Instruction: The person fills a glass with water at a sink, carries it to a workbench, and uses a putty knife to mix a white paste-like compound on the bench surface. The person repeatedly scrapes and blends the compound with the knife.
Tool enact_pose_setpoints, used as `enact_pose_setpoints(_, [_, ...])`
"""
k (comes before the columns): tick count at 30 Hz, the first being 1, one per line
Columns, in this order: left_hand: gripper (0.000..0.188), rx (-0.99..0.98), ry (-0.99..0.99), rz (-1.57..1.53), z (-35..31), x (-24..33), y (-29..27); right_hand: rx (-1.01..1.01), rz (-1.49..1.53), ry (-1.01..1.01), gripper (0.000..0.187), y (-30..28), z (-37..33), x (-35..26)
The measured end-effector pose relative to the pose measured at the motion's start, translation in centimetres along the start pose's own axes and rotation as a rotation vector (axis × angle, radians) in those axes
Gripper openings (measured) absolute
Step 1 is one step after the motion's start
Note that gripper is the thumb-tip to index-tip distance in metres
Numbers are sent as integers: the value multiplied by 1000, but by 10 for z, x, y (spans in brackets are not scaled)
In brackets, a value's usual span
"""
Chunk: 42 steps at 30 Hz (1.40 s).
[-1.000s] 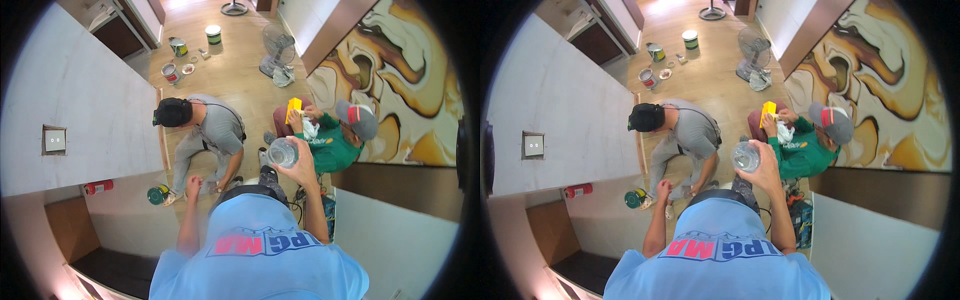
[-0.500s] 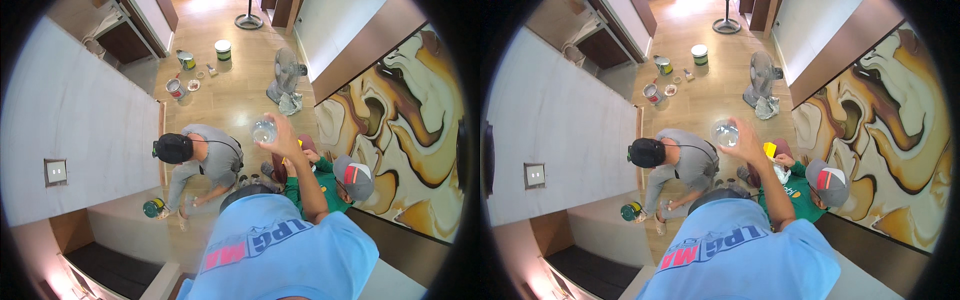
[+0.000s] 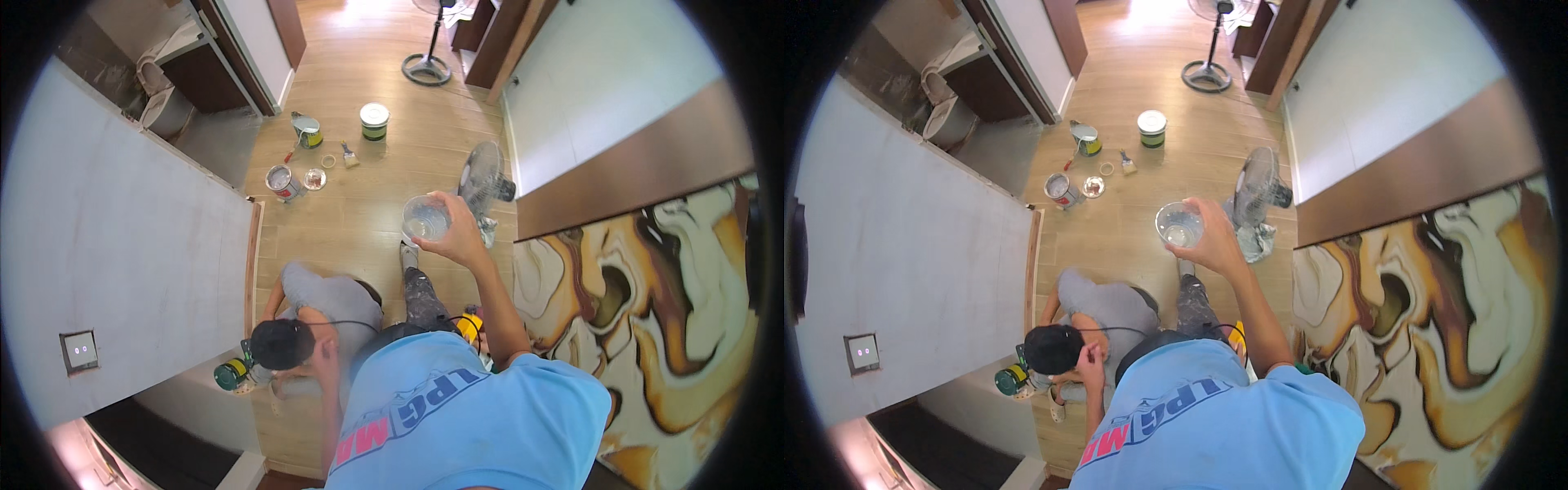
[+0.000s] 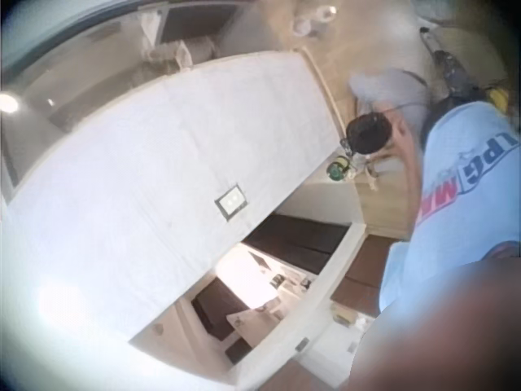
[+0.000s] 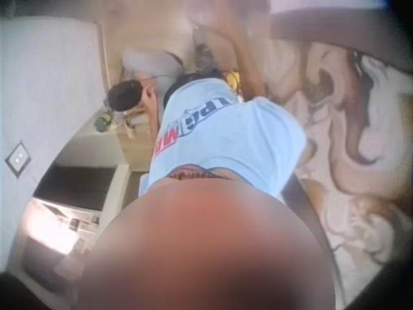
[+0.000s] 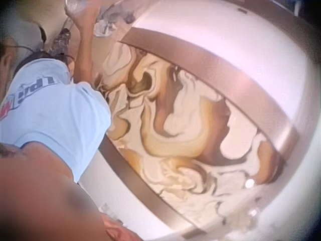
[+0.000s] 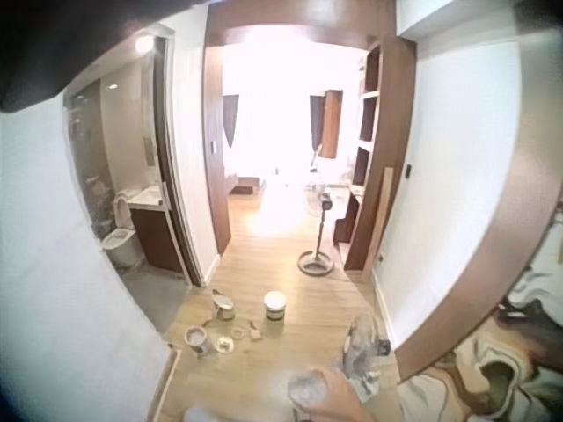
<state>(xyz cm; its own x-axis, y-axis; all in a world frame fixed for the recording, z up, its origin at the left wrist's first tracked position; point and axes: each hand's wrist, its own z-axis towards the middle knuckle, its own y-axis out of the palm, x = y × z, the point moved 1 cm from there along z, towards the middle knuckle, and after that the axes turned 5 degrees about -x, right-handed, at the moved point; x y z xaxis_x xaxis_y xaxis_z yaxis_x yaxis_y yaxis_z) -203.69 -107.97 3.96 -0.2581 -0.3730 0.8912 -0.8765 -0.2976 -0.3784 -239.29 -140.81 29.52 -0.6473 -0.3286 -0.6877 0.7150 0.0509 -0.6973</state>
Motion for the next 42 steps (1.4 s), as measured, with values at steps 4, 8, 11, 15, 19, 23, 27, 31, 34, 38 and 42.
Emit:
enact_pose_setpoints(4, [28, 97, -131, -84, 141, 82, 82, -77, 47, 22, 91, -22, 132, 74])
enact_pose_setpoints(8, [29, 54, -213, -240, 259, 96, 171, -72, 32, 6, 88, -65, 252, 137])
enact_pose_setpoints(11, [30, -99, -130, 18, 322, 90, 205, -89, -7, 27, 87, -98, 324, 168])
enact_pose_setpoints(15, [31, -68, -556, -41, 360, 99, 217, -60, -1, 54, 86, -133, 409, 201])
enact_pose_setpoints(19, [22, 111, -835, -733, 384, 130, 215, -23, 19, 69, 86, -158, 482, 223])
enact_pose_setpoints(23, [21, -15, -973, -304, 454, 165, 230, 1, 6, 76, 87, -183, 548, 250])
enact_pose_setpoints(27, [22, -159, -956, -114, 576, 200, 252, 81, 20, 103, 89, -198, 602, 280])
enact_pose_setpoints(31, [24, -251, -780, 45, 746, 258, 299, 110, -50, 185, 91, -211, 666, 313])
enact_pose_setpoints(34, [26, -253, -528, 176, 909, 324, 350, 139, -13, 278, 91, -217, 721, 348])
enact_pose_setpoints(38, [23, -160, -195, -82, 1127, 433, 427, 115, -33, 275, 90, -232, 801, 418])
enact_pose_setpoints(42, [23, -60, -148, -345, 1256, 521, 509, 42, -69, 271, 89, -254, 907, 496])
